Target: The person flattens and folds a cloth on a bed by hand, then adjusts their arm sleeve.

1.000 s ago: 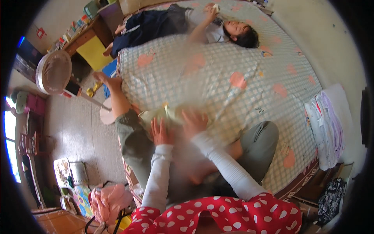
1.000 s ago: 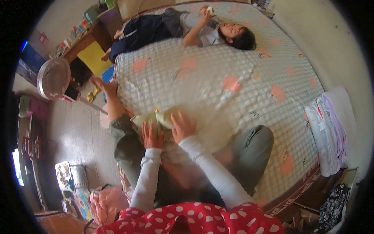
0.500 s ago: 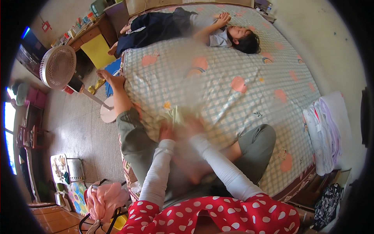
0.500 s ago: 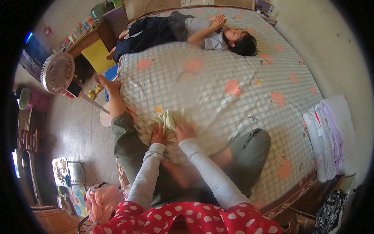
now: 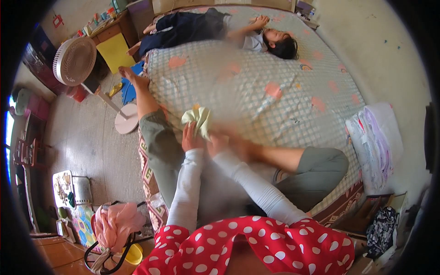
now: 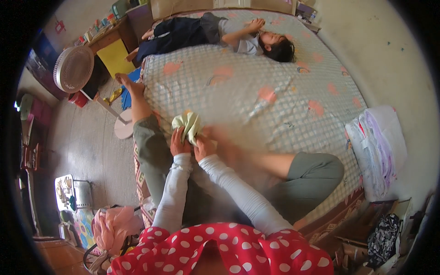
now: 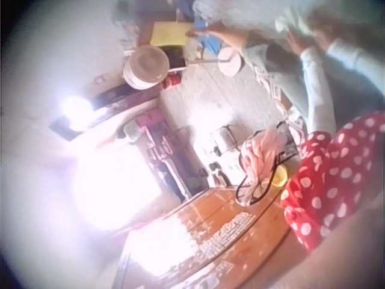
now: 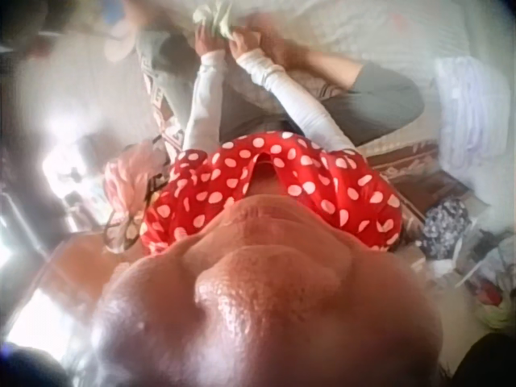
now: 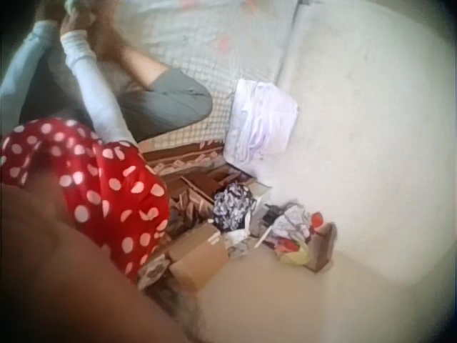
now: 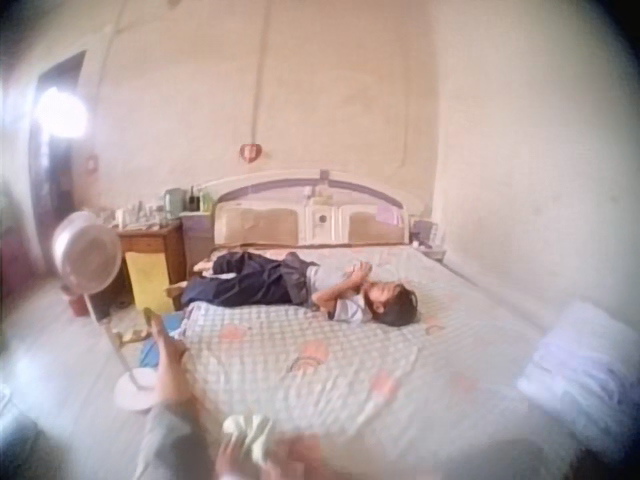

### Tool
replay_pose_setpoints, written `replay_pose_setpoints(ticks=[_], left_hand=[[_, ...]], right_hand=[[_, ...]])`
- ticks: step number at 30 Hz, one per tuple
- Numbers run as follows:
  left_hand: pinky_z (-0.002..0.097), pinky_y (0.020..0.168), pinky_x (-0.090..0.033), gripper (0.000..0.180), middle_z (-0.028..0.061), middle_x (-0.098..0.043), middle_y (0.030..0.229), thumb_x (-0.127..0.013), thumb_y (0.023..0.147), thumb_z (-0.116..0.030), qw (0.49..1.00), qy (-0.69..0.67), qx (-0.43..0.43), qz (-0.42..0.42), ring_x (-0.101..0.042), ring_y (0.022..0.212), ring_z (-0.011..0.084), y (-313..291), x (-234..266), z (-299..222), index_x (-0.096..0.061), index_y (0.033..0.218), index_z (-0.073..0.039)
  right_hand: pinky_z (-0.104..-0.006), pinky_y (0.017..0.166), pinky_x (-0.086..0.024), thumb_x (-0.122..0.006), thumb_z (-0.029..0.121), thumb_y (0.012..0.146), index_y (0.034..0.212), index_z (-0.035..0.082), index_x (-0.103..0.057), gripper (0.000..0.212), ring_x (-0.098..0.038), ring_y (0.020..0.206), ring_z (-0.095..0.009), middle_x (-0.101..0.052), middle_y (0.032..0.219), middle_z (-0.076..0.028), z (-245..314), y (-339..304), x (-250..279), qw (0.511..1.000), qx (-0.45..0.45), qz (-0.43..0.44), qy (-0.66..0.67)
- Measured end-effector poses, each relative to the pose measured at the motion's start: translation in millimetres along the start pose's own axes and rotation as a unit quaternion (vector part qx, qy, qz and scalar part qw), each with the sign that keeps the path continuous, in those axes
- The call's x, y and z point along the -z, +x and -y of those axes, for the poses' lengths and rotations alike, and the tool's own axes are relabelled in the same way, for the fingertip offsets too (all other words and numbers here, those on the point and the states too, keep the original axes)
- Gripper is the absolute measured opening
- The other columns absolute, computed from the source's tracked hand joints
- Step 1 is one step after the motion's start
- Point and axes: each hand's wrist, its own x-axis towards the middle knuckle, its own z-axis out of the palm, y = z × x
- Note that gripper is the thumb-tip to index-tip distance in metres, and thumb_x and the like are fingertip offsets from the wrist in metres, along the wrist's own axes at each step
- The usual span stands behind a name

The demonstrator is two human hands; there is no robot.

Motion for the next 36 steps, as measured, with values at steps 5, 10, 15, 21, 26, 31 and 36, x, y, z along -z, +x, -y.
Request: replay_pose_setpoints(ticks=[5,10,15,21,26,31,36], left_hand=[[0.0362,0.087,-0.038,0.046,0.0155,-0.051,0.109,-0.046,0.063,0.000,0.995,-0.026,-0.003,0.097,-0.046,0.103,0.0318,-4.3,-6.8,1.9,-0.051,0.108,-0.010],[0.0371,0.085,-0.040,0.047,0.0175,-0.048,0.114,-0.048,0.065,-0.011,0.984,0.001,0.023,0.177,-0.046,0.103,0.0338,-11.0,-10.5,-4.9,-0.050,0.111,-0.010],[0.0384,0.087,-0.039,0.049,0.0197,-0.041,0.120,-0.050,0.067,-0.016,0.973,-0.026,-0.009,0.229,-0.044,0.106,0.0359,-5.7,-12.4,-25.8,-0.047,0.116,-0.011],[0.0388,0.090,-0.036,0.056,0.0201,-0.031,0.127,-0.054,0.071,-0.017,0.978,-0.021,-0.136,0.157,-0.036,0.113,0.0358,95.6,-43.4,-34.5,-0.038,0.124,-0.010],[0.0416,0.099,-0.022,0.061,0.0178,-0.029,0.129,-0.058,0.071,-0.032,0.972,0.121,-0.025,0.198,-0.023,0.122,0.0330,139.5,-98.6,38.9,-0.035,0.125,-0.015],[0.0557,0.098,-0.013,0.070,0.0121,-0.017,0.137,-0.055,0.070,-0.045,0.931,0.240,0.052,0.269,-0.016,0.126,0.0305,142.4,-145.4,26.6,-0.025,0.130,-0.024],[0.0569,0.098,-0.006,0.056,0.0058,-0.013,0.139,-0.045,0.076,-0.045,0.889,0.357,0.020,0.286,-0.013,0.128,0.0273,129.9,-176.7,46.2,-0.029,0.127,-0.028]], right_hand=[[-0.0434,0.064,-0.042,-0.050,0.018,0.076,0.087,0.002,-0.053,0.019,-0.051,0.072,-0.039,-0.055,0.078,-0.021,-28.2,-14.2,-14.0,0.998,-0.046,-0.023,-0.030],[-0.0438,0.064,-0.041,-0.049,0.017,0.078,0.089,0.003,-0.051,0.018,-0.050,0.071,-0.039,-0.054,0.078,-0.021,-53.0,-24.6,-5.4,0.997,-0.072,-0.023,-0.023],[-0.0424,0.073,-0.041,-0.050,0.011,0.074,0.093,0.003,-0.053,0.021,-0.050,0.083,-0.038,-0.054,0.090,-0.020,-81.7,-9.2,16.5,0.994,-0.022,-0.082,-0.066],[-0.0435,0.094,-0.029,-0.056,0.011,0.069,0.116,0.004,-0.044,0.050,-0.037,0.112,-0.036,-0.045,0.116,-0.019,-102.9,122.7,61.6,0.959,0.179,-0.145,-0.167],[-0.0498,0.092,-0.026,-0.061,0.026,0.068,0.112,0.012,-0.046,0.049,-0.037,0.112,-0.032,-0.045,0.116,-0.014,-160.1,174.7,54.1,0.981,0.031,-0.085,-0.170],[-0.0568,0.093,-0.019,-0.060,0.039,0.067,0.115,0.016,-0.044,0.055,-0.028,0.119,-0.032,-0.033,0.127,-0.013,-185.8,192.9,38.5,0.956,-0.110,-0.066,-0.265],[-0.0572,0.096,-0.013,-0.053,0.053,0.068,0.128,0.024,-0.032,0.069,-0.016,0.125,-0.032,-0.020,0.135,-0.014,-150.5,211.0,9.8,0.910,-0.224,0.076,-0.339]])
